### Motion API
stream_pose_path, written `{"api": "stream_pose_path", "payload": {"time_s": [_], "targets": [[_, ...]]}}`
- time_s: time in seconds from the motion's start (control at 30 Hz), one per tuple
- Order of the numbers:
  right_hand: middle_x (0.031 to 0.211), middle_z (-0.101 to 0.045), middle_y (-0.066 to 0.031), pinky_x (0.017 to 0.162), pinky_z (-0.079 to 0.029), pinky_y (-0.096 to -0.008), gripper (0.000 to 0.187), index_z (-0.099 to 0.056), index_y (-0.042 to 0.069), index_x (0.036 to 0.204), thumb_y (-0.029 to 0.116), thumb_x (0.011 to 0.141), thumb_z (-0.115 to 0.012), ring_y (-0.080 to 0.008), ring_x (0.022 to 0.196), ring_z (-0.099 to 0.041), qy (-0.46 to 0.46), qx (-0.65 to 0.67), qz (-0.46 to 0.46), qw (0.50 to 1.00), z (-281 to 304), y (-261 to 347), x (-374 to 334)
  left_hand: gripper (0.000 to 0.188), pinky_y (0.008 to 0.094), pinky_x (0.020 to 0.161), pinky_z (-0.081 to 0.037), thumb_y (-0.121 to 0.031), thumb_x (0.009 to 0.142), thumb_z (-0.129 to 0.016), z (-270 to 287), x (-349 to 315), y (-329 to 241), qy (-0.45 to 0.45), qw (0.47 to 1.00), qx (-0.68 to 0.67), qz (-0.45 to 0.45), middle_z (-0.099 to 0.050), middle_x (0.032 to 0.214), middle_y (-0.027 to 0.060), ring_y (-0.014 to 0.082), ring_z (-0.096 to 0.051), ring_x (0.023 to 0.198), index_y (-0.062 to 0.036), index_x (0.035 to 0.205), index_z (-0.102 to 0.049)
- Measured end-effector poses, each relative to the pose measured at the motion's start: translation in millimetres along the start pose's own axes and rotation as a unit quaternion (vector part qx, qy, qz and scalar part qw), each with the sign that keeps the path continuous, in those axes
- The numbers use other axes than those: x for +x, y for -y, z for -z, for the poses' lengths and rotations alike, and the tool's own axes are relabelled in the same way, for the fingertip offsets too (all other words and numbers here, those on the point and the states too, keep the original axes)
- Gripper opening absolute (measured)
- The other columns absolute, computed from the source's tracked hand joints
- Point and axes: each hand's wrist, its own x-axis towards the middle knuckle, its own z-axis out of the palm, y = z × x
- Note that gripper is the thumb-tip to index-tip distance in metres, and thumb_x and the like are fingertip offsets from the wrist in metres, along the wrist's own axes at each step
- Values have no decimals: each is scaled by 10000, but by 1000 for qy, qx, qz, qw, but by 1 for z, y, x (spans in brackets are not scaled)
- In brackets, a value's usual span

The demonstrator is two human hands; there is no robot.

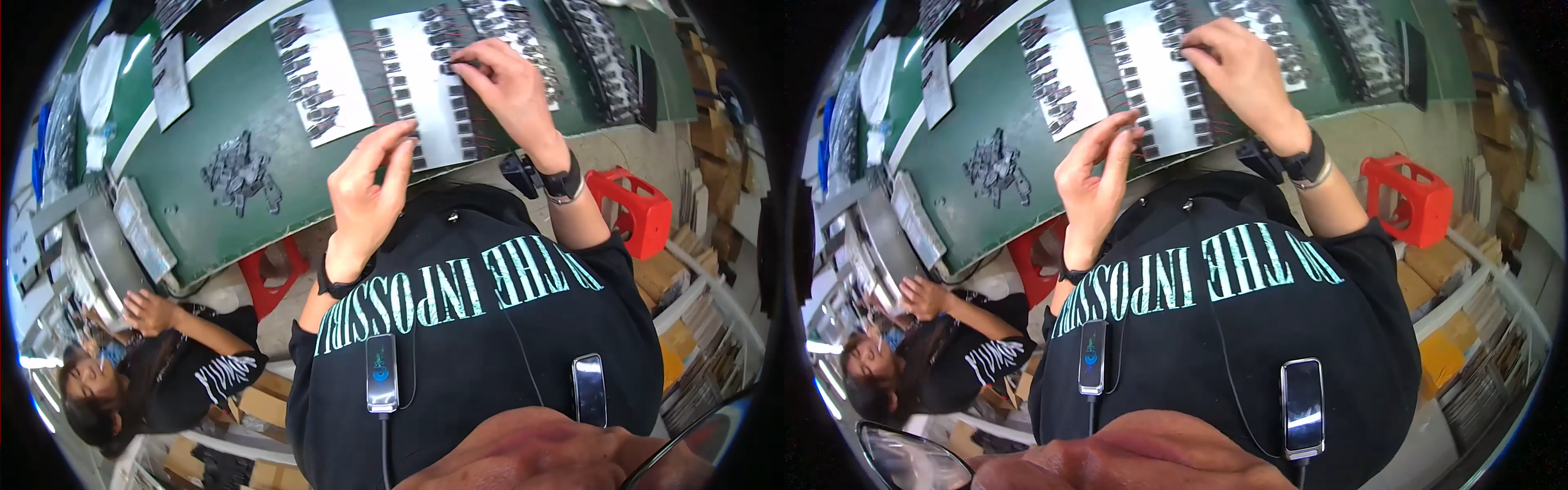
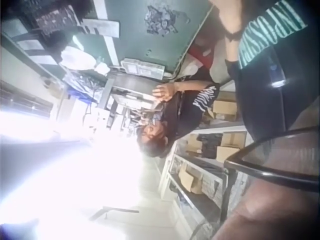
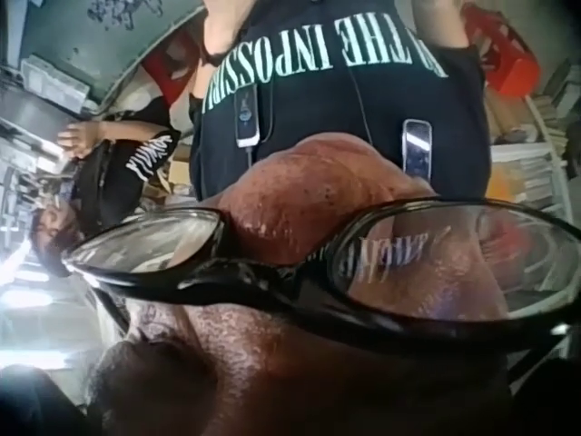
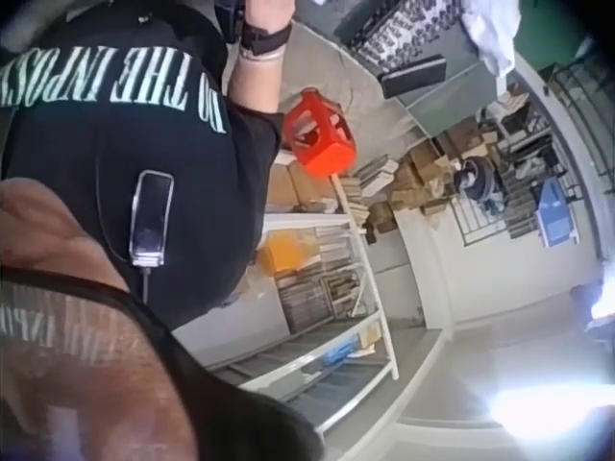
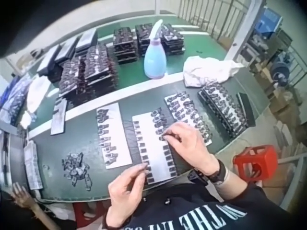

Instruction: The recorder is sorting small black components and placing them into specialized trays at a manual workstation.

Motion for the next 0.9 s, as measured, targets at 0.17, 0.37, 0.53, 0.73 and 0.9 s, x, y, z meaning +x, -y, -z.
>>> {"api": "stream_pose_path", "payload": {"time_s": [0.17, 0.37, 0.53, 0.73, 0.9], "targets": [[989, -686, -82, 806, -502, -313, 137, -726, 42, 1038, 71, 911, -682, -230, 904, -653, -63, -65, 60, 994, 9, 11, -9, 173, 347, 757, -569, -26, 857, -723, 12, -2, 3, -106, 981, 131, -91, -727, 963, 124, 269, -716, 842, -38, 1029, -730], [979, -674, -92, 812, -499, -320, 130, -705, 10, 1029, 58, 912, -676, -243, 919, -645, 16, -86, 42, 995, 11, 15, -26, 134, 392, 744, -534, -94, 838, -738, 72, -3, 33, -240, 884, 386, -108, -683, 931, 80, 286, -645, 853, -61, 967, -730], [956, -655, -95, 799, -498, -323, 129, -673, 4, 1033, 52, 915, -664, -238, 885, -637, 79, -83, 26, 993, 17, 15, -13, 133, 401, 768, -533, -123, 845, -738, 99, -2, 33, -205, 829, 520, -12, -650, 969, 59, 270, -599, 931, -69, 966, -728], [920, -630, -103, 786, -496, -317, 143, -635, -2, 1041, 49, 910, -663, -224, 844, -620, 114, -60, 21, 991, 16, 12, -8, 139, 392, 785, -537, -126, 835, -741, 111, 4, 32, -152, 826, 542, -14, -651, 983, 55, 263, -590, 962, -73, 962, -718], [921, -632, -92, 798, -494, -291, 160, -638, 2, 1053, 40, 904, -679, -189, 852, -620, 86, -55, -3, 995, 13, 11, -19, 142, 383, 780, -531, -113, 823, -746, 105, 5, 25, -135, 830, 540, -39, -661, 964, 59, 265, -599, 934, -77, 950, -696]]}}
